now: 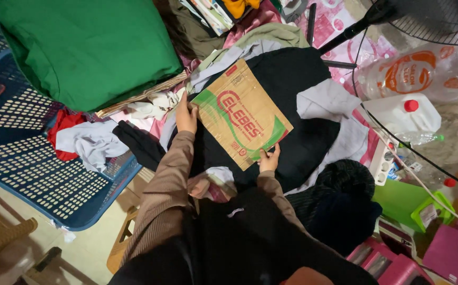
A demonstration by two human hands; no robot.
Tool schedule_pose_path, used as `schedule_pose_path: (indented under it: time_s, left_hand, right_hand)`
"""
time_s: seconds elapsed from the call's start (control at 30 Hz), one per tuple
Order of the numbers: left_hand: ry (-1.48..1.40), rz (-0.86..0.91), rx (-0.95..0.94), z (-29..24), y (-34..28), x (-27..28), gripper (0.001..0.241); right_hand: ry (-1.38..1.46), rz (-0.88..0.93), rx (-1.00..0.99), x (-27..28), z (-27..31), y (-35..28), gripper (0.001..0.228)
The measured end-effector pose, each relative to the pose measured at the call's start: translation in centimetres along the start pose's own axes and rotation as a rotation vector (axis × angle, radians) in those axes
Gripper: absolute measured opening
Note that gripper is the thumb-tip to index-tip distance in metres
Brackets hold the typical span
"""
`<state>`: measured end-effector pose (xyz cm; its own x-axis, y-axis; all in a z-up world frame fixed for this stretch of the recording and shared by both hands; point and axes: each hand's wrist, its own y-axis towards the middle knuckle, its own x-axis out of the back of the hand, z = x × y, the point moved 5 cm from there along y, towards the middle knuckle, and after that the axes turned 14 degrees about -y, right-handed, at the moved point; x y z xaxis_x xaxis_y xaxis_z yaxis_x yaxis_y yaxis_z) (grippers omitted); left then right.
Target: The person folds a green t-shirt, a black shirt, and a light gray shirt using a cardboard box as a guide. The person places the folded clothes into a blue laundry basket.
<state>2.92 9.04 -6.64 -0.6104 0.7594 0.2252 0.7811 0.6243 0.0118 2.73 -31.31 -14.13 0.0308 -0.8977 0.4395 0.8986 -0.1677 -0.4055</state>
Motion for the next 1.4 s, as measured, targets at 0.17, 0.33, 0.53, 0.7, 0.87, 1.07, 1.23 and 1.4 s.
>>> schedule_pose_path:
  time_s: [0.17,0.33,0.53,0.7,0.87,1.07,1.23,1.4]
  left_hand:
    - [0.042,-0.017,-0.207,-1.3,0.1,0.3,0.067]
    - [0.164,0.027,-0.191,-2.2,0.3,-0.1,0.054]
    - [0.183,0.018,-0.159,-1.6,0.6,-0.4,0.05]
    - [0.212,0.029,-0.106,-1.3,0.7,-0.3,0.048]
    - [0.222,-0.024,-0.232,-4.4,-2.0,3.7,0.057]
    - [0.443,0.0,-0.069,-4.2,-12.7,12.6,0.055]
    - [0.784,0.145,-0.382,-6.3,-15.8,16.0,0.081]
    - [1.035,0.174,-0.132,-2.0,-16.7,19.8,0.027]
  right_hand:
    - [-0.007,0.003,-0.012,0.1,0.6,-0.1,0.083]
    - [-0.043,-0.013,-0.008,0.0,1.2,-0.2,0.082]
    - [-0.057,-0.025,-0.057,0.0,1.4,-0.3,0.083]
    - [0.005,0.014,-0.011,0.0,2.2,-0.5,0.083]
    - [-0.241,-0.224,0.057,2.0,4.0,-1.8,0.088]
    - [-0.816,-0.238,1.01,-2.6,21.2,-3.9,0.064]
    - [-1.059,0.02,1.285,-8.9,23.6,-0.1,0.065]
    - [-1.248,0.159,1.259,-11.6,21.7,2.1,0.071]
